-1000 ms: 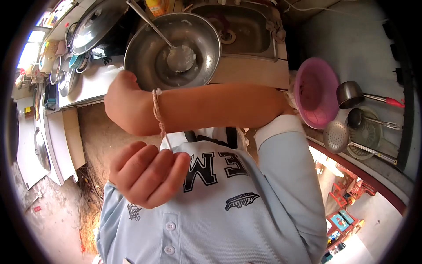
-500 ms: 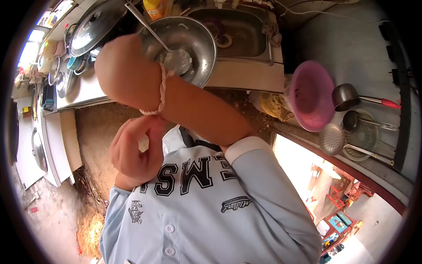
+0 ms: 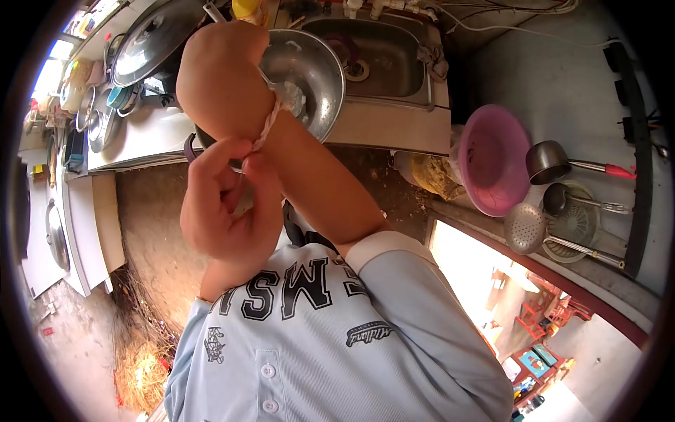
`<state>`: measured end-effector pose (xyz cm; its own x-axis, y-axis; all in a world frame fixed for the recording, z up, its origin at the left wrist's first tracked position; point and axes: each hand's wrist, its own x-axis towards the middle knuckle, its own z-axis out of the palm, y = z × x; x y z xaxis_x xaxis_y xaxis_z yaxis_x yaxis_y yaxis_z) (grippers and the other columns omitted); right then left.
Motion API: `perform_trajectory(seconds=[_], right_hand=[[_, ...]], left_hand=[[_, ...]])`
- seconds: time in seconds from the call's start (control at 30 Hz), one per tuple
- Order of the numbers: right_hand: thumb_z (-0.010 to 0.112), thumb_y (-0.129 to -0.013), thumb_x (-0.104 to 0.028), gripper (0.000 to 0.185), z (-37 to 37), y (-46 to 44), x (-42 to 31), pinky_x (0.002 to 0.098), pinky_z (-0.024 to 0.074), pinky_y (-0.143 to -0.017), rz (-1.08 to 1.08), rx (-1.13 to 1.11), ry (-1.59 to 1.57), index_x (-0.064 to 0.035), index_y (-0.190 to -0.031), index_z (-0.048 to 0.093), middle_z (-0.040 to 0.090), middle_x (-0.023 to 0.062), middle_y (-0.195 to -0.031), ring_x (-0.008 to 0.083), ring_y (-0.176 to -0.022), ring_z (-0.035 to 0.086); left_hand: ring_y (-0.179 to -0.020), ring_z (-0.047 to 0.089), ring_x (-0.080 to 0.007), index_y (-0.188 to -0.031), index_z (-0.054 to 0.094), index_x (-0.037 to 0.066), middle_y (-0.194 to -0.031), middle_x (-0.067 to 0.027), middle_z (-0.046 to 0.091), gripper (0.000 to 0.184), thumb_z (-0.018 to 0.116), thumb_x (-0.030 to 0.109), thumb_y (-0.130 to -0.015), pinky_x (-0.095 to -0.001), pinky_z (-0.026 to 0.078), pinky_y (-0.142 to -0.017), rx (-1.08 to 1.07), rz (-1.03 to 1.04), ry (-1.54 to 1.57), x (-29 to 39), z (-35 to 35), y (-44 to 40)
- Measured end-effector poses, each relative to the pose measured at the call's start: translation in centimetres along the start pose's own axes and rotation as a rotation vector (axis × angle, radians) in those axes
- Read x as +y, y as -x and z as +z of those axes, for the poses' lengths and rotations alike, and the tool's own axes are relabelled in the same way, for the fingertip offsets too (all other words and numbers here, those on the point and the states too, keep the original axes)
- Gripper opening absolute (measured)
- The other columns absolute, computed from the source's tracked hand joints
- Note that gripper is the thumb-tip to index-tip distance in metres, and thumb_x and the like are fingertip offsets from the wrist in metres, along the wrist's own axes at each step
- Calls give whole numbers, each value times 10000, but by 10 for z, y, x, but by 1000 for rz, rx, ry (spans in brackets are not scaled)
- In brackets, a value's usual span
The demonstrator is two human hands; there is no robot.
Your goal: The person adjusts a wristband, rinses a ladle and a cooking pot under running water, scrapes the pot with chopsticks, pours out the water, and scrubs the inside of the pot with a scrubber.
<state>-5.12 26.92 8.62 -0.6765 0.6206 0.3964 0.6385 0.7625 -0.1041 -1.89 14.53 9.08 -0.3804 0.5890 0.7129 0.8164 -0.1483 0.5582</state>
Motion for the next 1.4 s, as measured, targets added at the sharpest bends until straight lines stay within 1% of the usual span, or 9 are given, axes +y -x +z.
perform_trajectory(seconds=[0.3,0.4,0.47,0.63,0.77,0.83,0.9,1.23,1.4], right_hand=[[643,-707,-298,250,-19,6,-16,338,412,-424,112,8,179,-53,-657,631,559,65,-522,211,-511,575],[644,-723,-302,282,-3,11,4,351,443,-462,-63,327,34,-22,-696,625,585,99,-574,228,-539,593],[657,-725,-321,318,-6,4,4,359,481,-537,53,-55,-277,-6,-746,625,610,106,-615,260,-585,615],[627,-708,-146,281,-15,-4,6,408,494,-623,154,74,-758,50,-898,563,618,176,-810,308,-735,617],[586,-709,-55,264,-14,-10,-6,394,480,-663,98,516,-1086,41,-949,532,594,176,-787,319,-730,605],[592,-729,-70,268,-20,-10,-14,348,495,-678,105,469,-1148,23,-978,553,616,148,-829,264,-748,621],[569,-747,-32,268,-27,-8,-23,286,506,-692,80,324,-1360,14,-1010,570,632,106,-890,171,-796,628],[626,-699,-103,345,-61,-7,-37,291,498,-705,167,164,-1730,55,-997,551,619,148,-900,201,-818,618],[606,-703,-83,295,-58,-13,-47,352,472,-682,64,218,-1587,43,-953,512,566,167,-866,253,-767,591]], left_hand=[[-452,490,-110,-827,629,0,-584,-9,527,210,630,-83,-634,-210,404,-429,-87,45,-9,5,-3,4],[-456,494,-119,-838,627,-4,-581,-19,518,219,623,-96,-639,-208,406,-432,-152,93,13,6,-2,2],[-477,511,-121,-873,619,-8,-593,-20,528,245,637,-75,-638,-210,416,-445,-184,110,66,3,0,4],[-561,573,-132,-1060,536,-26,-773,-59,599,433,674,7,-651,-232,463,-515,-112,86,320,-23,11,38],[-785,616,-203,-1230,361,-59,-1041,-159,566,729,735,302,-720,-277,486,-693,17,-310,857,-37,24,26],[-855,615,-232,-1264,311,-76,-1105,-194,540,831,730,408,-735,-292,483,-758,125,-468,1112,-35,31,11],[-976,583,-263,-1295,275,-86,-1100,-231,543,956,688,545,-708,-326,457,-851,-171,-556,1361,-31,30,0],[-998,555,-334,-1196,406,0,-992,-142,593,832,682,593,-682,-462,414,-910,-493,-350,1422,-53,44,34],[-1011,553,-330,-1273,344,6,-1117,-165,532,817,547,607,-758,-441,426,-896,-356,-414,1293,-51,30,36]])
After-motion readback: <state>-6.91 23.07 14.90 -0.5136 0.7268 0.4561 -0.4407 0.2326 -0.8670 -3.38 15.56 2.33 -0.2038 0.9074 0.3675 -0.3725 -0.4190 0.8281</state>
